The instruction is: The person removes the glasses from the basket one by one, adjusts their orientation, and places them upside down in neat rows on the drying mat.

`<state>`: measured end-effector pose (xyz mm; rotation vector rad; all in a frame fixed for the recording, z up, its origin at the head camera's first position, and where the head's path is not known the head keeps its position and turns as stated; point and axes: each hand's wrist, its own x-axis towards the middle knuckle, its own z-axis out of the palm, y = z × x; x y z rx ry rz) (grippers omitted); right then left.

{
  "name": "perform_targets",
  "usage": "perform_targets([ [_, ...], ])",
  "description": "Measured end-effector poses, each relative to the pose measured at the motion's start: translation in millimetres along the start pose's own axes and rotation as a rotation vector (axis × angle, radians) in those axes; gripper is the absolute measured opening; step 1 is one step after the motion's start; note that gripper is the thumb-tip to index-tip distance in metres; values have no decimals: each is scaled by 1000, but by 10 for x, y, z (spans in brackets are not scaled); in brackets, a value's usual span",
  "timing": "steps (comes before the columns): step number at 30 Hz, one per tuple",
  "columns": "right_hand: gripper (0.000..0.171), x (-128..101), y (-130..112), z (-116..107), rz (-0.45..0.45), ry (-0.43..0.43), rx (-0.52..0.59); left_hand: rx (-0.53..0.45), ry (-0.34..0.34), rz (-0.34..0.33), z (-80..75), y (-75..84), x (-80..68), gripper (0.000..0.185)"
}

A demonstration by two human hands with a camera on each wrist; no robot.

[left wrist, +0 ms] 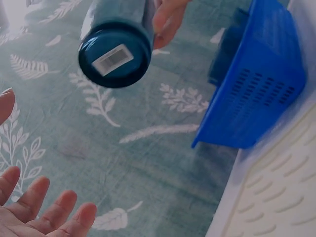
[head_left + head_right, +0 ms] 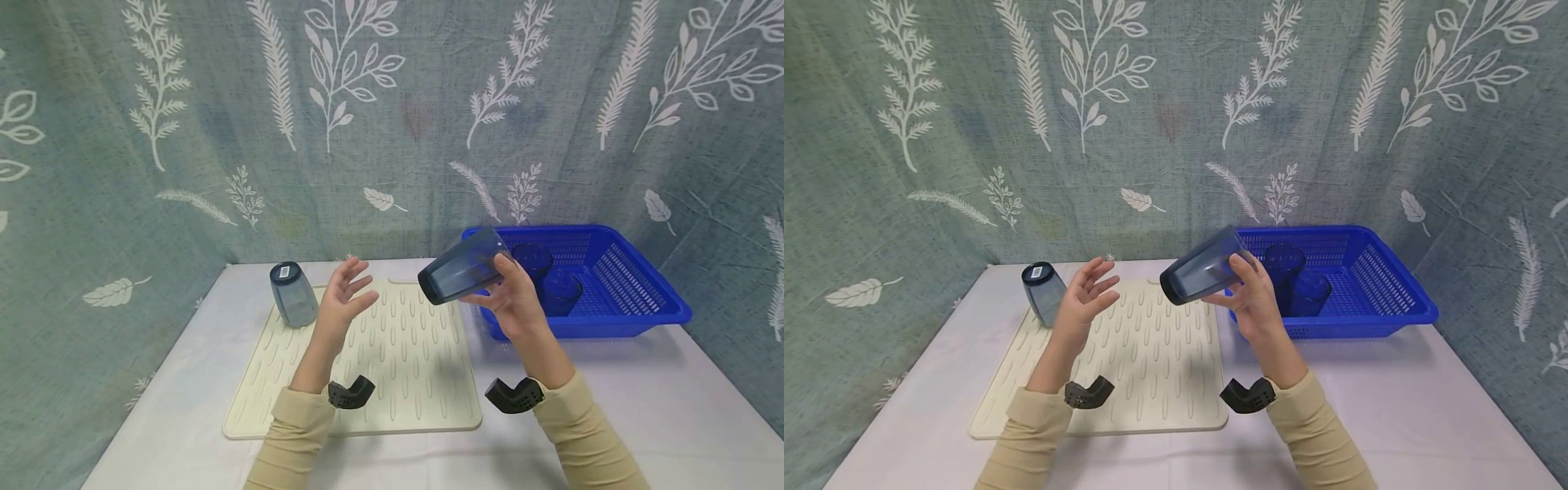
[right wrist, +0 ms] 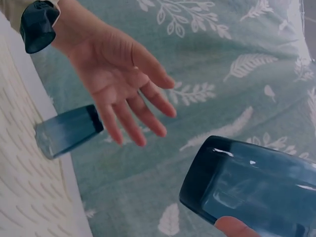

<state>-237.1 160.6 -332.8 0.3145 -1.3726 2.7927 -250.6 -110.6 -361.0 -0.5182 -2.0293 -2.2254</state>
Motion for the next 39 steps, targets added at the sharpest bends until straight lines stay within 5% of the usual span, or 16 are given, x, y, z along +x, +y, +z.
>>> perform_targets([
  [15,22,-18,276,157,61,36,75,-81,-29,17,281,-110,-41,68],
  [29,36,-28,461,263,102,66,184,-266,-5,71,511,-259,-75,92],
  [39,46,-36,566,316,137,94,319,-410,78,154,656,-351,-58,90],
])
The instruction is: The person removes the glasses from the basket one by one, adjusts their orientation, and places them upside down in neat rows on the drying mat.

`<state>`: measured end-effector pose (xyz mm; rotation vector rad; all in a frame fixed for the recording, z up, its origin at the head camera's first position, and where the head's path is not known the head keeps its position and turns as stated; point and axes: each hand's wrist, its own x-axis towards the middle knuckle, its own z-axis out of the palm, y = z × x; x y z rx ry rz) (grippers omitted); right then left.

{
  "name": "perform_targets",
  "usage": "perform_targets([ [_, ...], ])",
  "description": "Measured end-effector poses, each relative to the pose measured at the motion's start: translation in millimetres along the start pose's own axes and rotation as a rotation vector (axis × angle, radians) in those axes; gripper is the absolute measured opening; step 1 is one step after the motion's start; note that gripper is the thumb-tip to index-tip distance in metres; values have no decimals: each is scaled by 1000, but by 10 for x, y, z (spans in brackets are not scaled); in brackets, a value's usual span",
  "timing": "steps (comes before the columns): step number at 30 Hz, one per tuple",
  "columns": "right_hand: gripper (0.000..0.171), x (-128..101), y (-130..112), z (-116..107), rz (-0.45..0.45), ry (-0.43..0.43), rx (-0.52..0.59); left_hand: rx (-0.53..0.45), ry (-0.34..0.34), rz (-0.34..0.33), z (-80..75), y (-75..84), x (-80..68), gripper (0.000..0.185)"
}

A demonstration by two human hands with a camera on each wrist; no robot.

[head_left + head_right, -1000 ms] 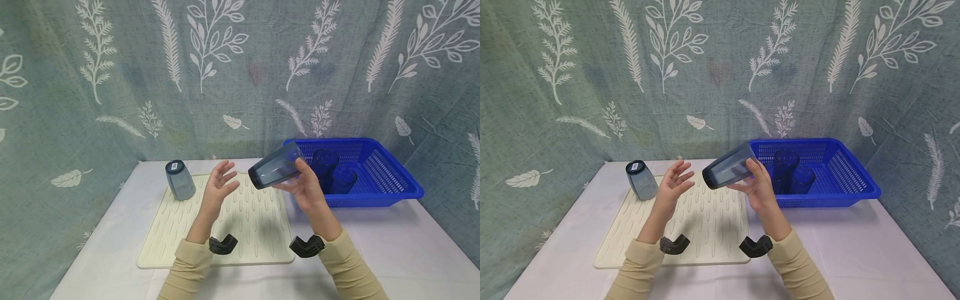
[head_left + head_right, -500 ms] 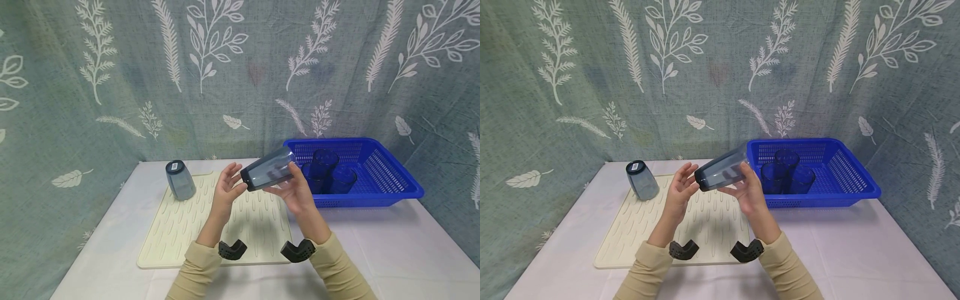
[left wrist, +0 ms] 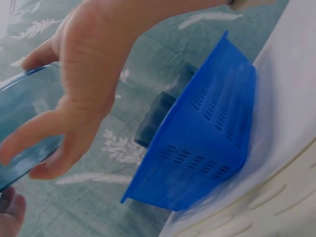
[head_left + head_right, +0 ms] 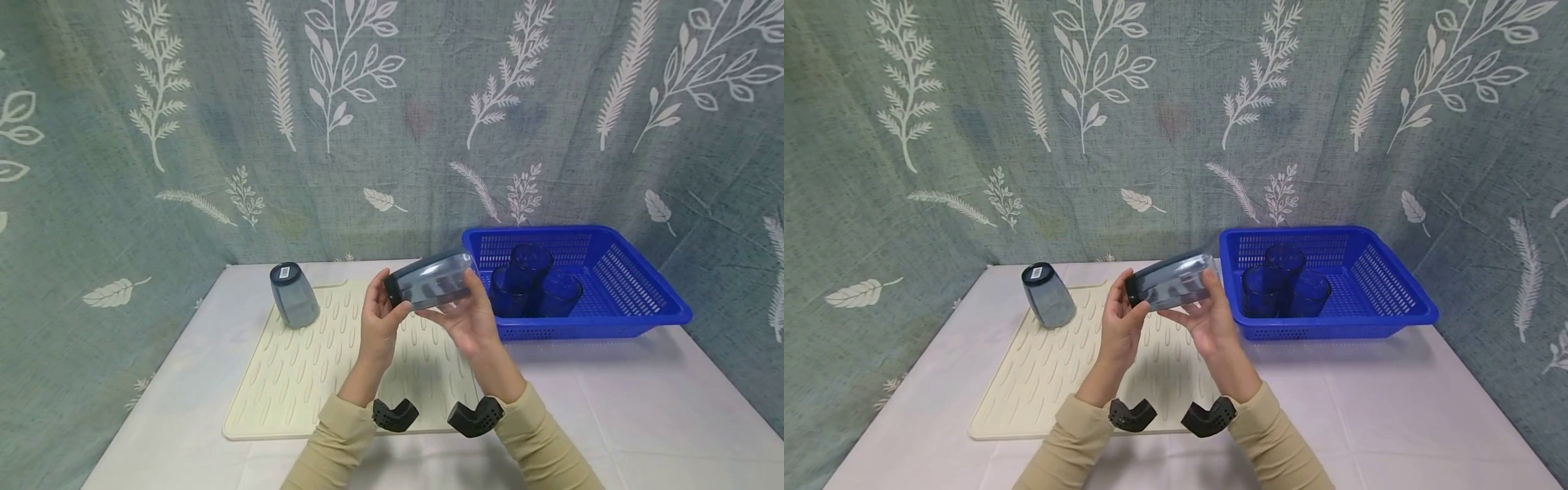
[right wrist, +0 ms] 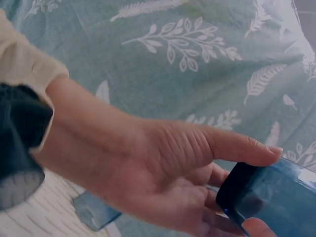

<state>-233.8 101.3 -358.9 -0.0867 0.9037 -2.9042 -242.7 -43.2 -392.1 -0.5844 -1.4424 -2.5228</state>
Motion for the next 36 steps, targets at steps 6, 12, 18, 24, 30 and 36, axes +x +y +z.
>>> perform_targets([
  [6,51,2,58,9,39,17,102,-90,30,43,17,-67,-10,90],
  [12,49,8,95,18,67,34,131,-87,37,76,-1,-79,6,79],
  [18,53,9,117,48,100,28,186,-71,48,117,-24,-59,32,74],
  [24,55,21,133,65,123,33,202,-72,63,145,-43,-19,43,73],
  [30,68,32,126,38,185,-33,93,-3,84,147,-84,82,69,67],
  [36,73,36,92,-52,257,-87,-60,119,54,161,-138,199,131,71],
])
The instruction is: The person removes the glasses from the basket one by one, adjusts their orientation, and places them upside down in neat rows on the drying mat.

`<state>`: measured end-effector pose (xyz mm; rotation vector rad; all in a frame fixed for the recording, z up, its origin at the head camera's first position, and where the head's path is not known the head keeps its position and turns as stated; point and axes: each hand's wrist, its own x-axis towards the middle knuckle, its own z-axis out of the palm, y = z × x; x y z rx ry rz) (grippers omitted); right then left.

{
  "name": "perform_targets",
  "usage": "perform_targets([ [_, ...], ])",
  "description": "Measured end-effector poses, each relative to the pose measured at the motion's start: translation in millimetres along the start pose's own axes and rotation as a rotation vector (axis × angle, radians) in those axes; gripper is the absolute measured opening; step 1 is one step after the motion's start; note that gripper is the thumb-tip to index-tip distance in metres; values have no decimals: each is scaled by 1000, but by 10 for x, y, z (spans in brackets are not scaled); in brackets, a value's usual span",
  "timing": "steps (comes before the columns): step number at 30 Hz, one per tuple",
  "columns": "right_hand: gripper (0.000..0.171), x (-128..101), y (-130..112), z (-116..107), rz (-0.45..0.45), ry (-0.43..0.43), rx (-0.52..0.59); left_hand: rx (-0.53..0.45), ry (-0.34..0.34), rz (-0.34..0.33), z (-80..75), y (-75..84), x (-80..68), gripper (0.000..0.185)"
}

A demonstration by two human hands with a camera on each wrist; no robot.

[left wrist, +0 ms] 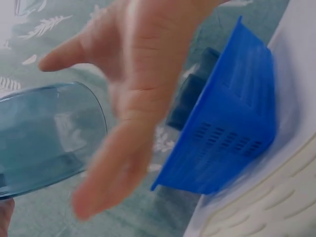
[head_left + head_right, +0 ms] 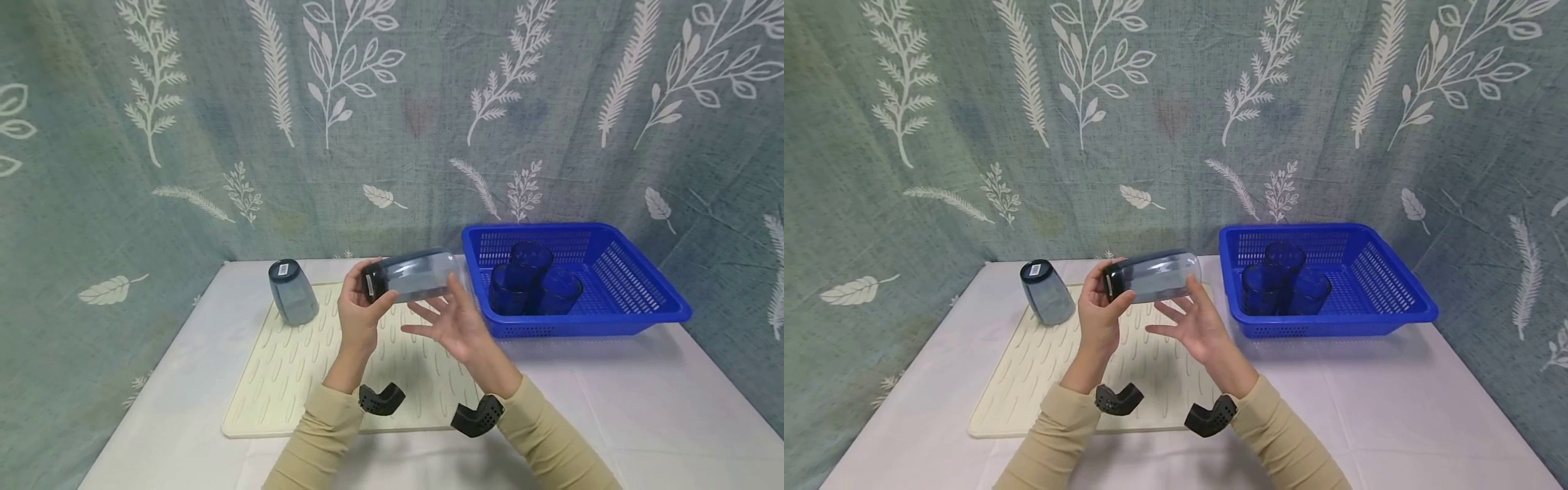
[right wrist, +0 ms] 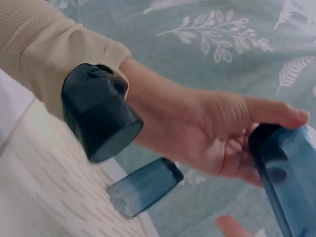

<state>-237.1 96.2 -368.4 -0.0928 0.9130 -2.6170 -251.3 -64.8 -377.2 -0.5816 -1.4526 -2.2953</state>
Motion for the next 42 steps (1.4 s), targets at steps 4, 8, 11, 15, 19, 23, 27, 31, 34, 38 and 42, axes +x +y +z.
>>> perform_targets([
  [4,71,-2,-27,-37,-2,-2,-19,32,2,12,-35,58,32,73],
  [8,76,-5,-43,-57,-3,-3,-42,41,19,14,-63,96,50,66],
  [11,82,-16,-53,-62,-13,20,-87,53,18,16,-77,118,57,64],
  [15,85,-39,-67,-73,-15,37,-174,80,15,16,-98,151,77,60],
  [19,83,-68,-100,-76,-1,32,-276,133,21,-16,-138,192,112,58],
  [23,84,-86,-152,-78,14,32,-345,175,29,-58,-179,232,140,58],
  [27,85,-98,-221,-70,16,36,-401,203,31,-79,-220,260,176,58],
  [31,84,-119,-295,-76,5,29,-442,269,30,-103,-260,283,218,58],
  [34,82,-135,-341,-82,-3,21,-489,321,33,-130,-288,298,249,59],
  [38,78,-163,-390,-60,-16,13,-590,398,33,-176,-315,320,299,61],
  [42,76,-191,-439,-39,-43,0,-700,505,21,-225,-328,353,362,64],
])
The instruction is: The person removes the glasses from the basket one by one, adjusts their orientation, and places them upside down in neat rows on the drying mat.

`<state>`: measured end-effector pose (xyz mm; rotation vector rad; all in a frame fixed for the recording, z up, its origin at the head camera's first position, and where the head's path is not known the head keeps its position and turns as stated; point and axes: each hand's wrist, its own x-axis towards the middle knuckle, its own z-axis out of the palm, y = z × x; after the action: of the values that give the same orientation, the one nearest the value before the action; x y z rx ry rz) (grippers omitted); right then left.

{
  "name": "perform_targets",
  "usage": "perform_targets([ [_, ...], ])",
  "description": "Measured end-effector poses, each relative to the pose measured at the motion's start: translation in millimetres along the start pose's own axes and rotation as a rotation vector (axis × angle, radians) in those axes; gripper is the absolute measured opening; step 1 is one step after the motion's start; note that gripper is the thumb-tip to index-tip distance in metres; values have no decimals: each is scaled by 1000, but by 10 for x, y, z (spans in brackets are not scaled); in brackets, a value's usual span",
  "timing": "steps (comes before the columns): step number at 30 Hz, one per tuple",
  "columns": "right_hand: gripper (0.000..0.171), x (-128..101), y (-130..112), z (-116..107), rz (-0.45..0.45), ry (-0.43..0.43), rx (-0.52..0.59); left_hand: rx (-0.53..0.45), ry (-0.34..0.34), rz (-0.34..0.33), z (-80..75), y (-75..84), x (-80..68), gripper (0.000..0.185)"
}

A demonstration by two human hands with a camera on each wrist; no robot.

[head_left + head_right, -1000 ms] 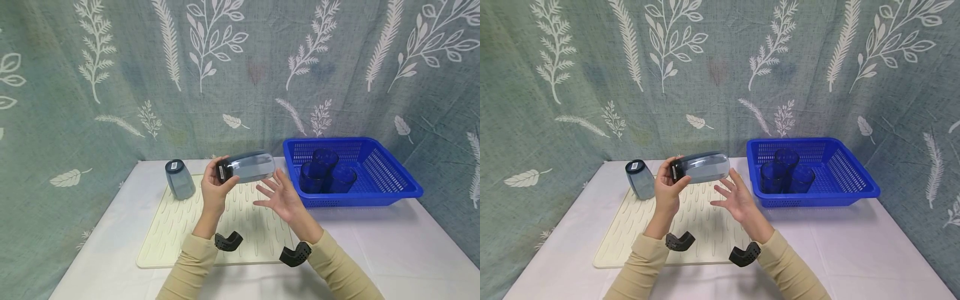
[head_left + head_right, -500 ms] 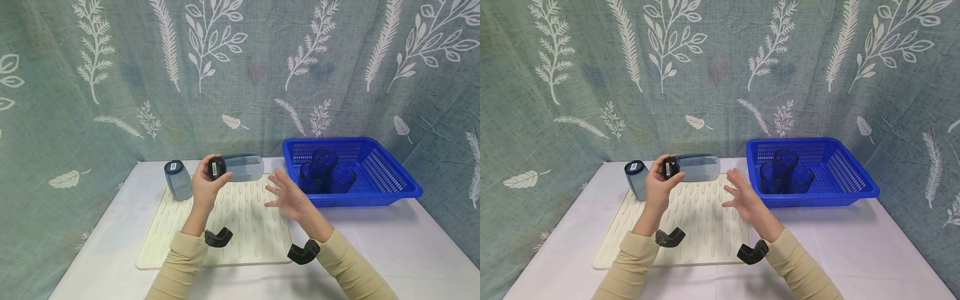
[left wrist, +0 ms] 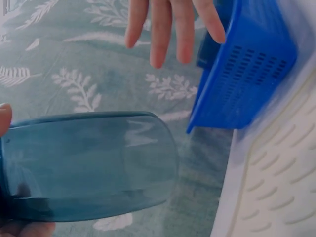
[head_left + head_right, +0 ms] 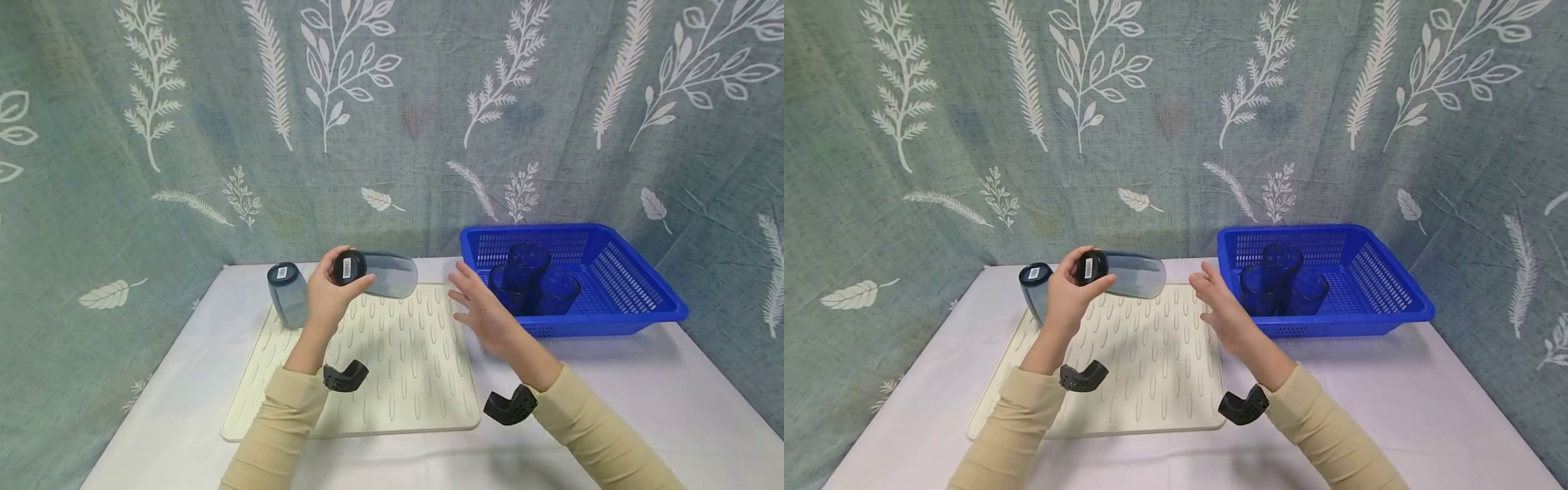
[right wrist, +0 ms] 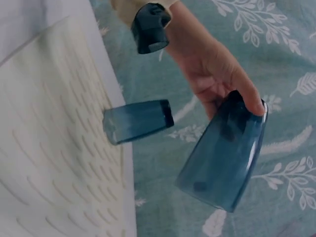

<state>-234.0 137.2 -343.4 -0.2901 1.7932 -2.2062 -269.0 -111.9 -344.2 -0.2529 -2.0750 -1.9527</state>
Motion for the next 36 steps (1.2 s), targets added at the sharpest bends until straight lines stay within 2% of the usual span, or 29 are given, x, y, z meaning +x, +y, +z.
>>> perform_targets([
  [6,76,-36,-97,-58,-30,-18,-210,96,-20,-68,-26,53,78,66],
  [11,73,-61,-160,-131,-25,-6,-342,154,-30,-102,-58,31,131,66],
  [19,74,-75,-193,-242,-40,1,-387,251,-58,-126,-71,-9,174,68],
  [30,76,-98,-239,-336,-29,16,-486,315,-101,-150,-96,7,231,71],
  [36,75,-115,-264,-408,-33,37,-558,386,-118,-156,-117,-11,289,71],
])
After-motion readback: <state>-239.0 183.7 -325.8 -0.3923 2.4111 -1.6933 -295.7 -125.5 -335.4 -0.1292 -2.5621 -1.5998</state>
